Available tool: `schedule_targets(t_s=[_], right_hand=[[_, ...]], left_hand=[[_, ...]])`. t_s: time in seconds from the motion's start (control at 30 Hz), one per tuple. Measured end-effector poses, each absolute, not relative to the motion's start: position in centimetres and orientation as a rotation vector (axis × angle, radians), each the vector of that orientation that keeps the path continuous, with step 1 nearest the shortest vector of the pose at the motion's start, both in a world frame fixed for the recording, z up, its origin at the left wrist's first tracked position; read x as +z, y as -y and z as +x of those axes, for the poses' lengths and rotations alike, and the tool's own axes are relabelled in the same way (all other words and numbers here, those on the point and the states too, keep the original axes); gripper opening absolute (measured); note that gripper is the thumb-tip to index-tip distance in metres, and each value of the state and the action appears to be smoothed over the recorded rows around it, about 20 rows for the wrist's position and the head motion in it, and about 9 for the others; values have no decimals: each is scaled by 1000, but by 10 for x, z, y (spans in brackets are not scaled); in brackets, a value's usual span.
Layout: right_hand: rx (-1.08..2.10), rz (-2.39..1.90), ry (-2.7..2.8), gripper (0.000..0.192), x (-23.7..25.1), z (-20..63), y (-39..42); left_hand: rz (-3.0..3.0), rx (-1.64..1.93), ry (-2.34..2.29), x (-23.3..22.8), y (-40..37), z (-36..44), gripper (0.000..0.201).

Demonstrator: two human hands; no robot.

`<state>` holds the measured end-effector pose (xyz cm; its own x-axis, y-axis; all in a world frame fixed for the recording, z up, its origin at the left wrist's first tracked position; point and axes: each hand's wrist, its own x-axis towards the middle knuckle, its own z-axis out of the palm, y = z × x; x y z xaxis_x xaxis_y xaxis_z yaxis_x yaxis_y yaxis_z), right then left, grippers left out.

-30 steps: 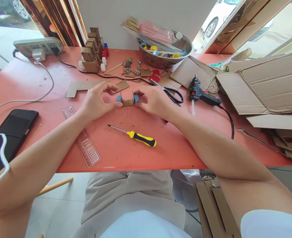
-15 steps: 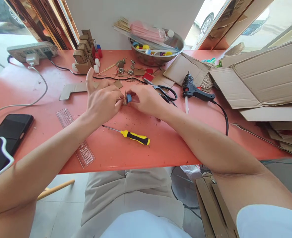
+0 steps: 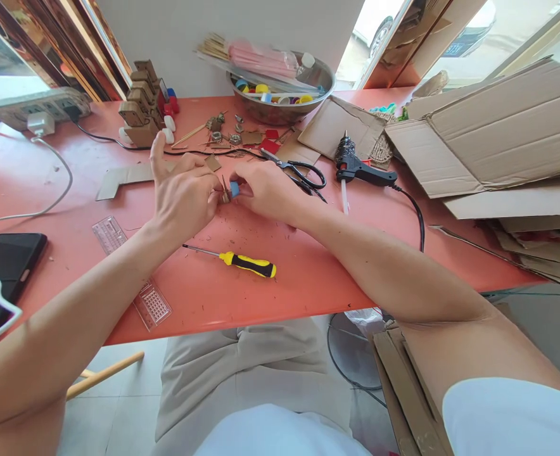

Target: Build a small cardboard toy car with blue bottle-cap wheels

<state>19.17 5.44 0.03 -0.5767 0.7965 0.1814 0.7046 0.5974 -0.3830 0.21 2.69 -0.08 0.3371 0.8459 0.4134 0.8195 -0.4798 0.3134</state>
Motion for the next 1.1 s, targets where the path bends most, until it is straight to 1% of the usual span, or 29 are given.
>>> schedule_targets(t_s=[0.13,0.37,0.67,0.8,0.97,1.1], right_hand=[[368,-1230,2500,20,1,192,-54],[372,-1202,2497,23,0,194,-55],[352,-1237,2519,23,2,194,-55],[347,-1212,2519,22,0,195,-56],[327,-1251,2535,22,1,193,-55],[294,-1196,2537,21,0,193,-55]], left_hand=[[2475,820,-1547,-1,-27,2,21],[2393,810,-1553,0,-27,3,20],[2444,744,-1624,0,-26,4,24],[2367,795,-1559,-3,-28,2,19],[2421,805,-1543,-4,-28,-1,21],[2433,826,-1536,-5,-28,-2,20]])
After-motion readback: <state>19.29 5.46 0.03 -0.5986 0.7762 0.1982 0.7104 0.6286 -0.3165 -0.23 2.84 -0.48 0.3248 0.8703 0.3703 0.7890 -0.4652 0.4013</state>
